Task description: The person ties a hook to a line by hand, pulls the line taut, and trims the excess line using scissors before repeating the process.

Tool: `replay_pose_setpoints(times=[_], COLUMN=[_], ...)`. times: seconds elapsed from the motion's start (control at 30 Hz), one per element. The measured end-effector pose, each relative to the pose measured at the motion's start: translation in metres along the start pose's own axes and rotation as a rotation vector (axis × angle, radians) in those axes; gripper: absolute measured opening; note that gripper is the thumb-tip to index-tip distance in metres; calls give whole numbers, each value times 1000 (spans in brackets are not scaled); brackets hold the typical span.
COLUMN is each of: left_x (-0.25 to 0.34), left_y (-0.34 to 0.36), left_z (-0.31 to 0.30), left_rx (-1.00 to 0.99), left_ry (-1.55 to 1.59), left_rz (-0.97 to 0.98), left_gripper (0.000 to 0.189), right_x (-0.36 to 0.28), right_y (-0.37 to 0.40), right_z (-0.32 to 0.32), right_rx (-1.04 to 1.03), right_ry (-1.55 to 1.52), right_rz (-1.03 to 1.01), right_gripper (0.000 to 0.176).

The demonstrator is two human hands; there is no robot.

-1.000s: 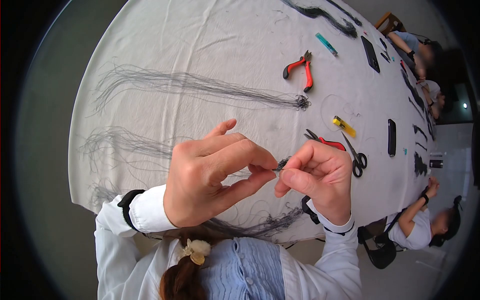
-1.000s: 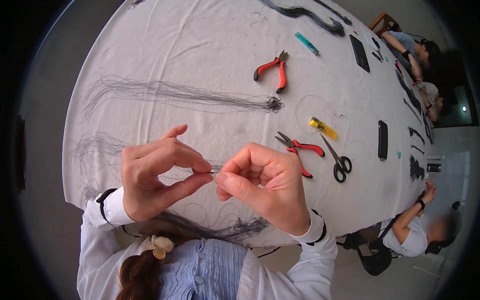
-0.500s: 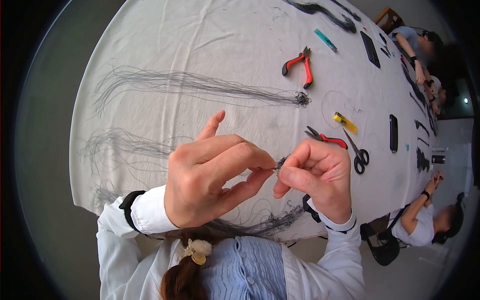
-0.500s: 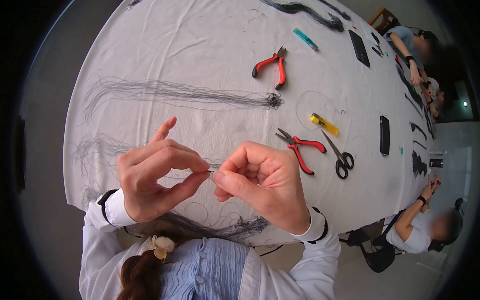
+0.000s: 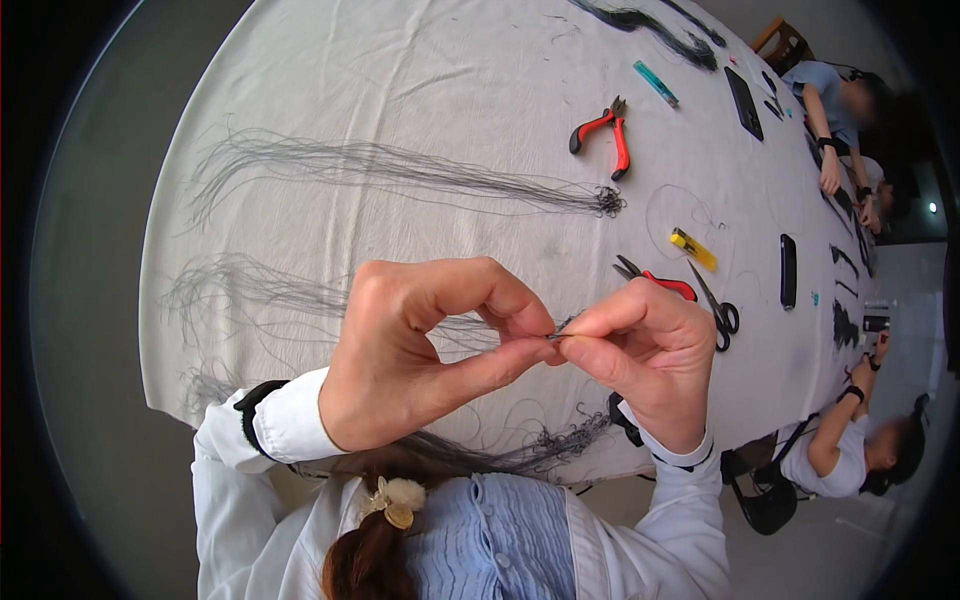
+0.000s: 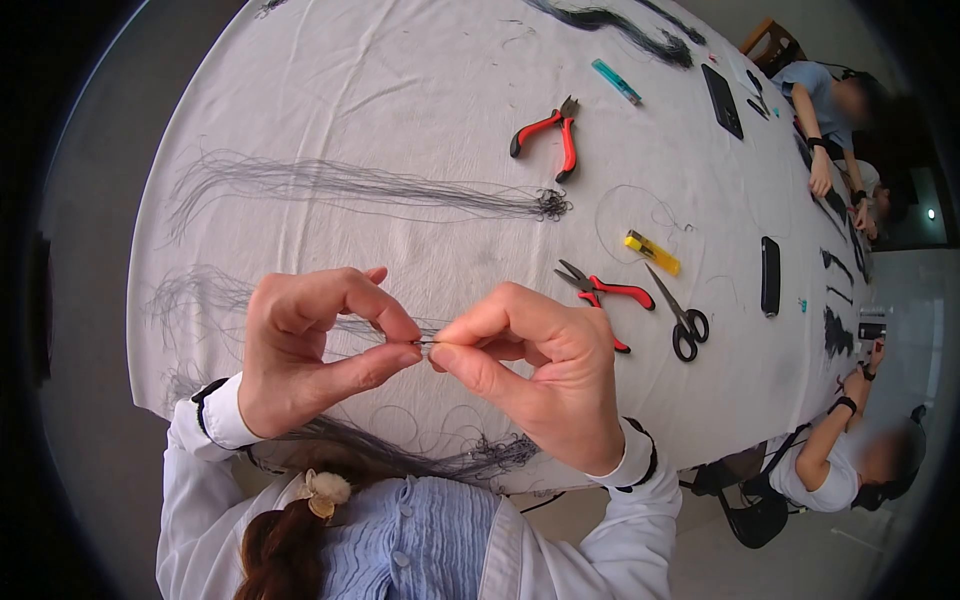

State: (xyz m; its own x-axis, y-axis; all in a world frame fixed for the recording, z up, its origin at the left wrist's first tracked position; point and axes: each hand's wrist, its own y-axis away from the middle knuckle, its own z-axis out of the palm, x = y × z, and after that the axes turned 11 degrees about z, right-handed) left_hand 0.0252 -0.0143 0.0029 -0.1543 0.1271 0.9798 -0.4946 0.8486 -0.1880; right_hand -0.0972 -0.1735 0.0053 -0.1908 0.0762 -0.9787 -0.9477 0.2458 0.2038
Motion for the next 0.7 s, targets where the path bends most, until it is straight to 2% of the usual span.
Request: replay_pose_setpoints(times=[0.07, 0.13, 0.23, 0.37, 0.47, 0.7], left_x=[-1, -2, -1, -3, -4, -8], left_y=[0, 1, 2, 1, 0, 0], left_z=[0, -1, 2, 3, 4, 1], left_rx=[-2, -44, -31, -57, -49, -102], left_ry=[-43, -239, -343, -335, -185, 170], left_rz=[50, 199, 244, 247, 163, -96], left_gripper=[11, 11, 10, 9, 7, 6], right_x=[0, 0, -5, -6, -7, -4], right_y=[0, 2, 4, 5, 5, 3], right_z=[0, 1, 2, 3, 3, 5], right_rx=[13, 25, 50, 71, 79, 96], right_ry=[13, 12, 76, 125, 158, 308], right_rz=[-2, 22, 70, 75, 83, -38], right_gripper=[4, 3, 3, 4, 5, 4])
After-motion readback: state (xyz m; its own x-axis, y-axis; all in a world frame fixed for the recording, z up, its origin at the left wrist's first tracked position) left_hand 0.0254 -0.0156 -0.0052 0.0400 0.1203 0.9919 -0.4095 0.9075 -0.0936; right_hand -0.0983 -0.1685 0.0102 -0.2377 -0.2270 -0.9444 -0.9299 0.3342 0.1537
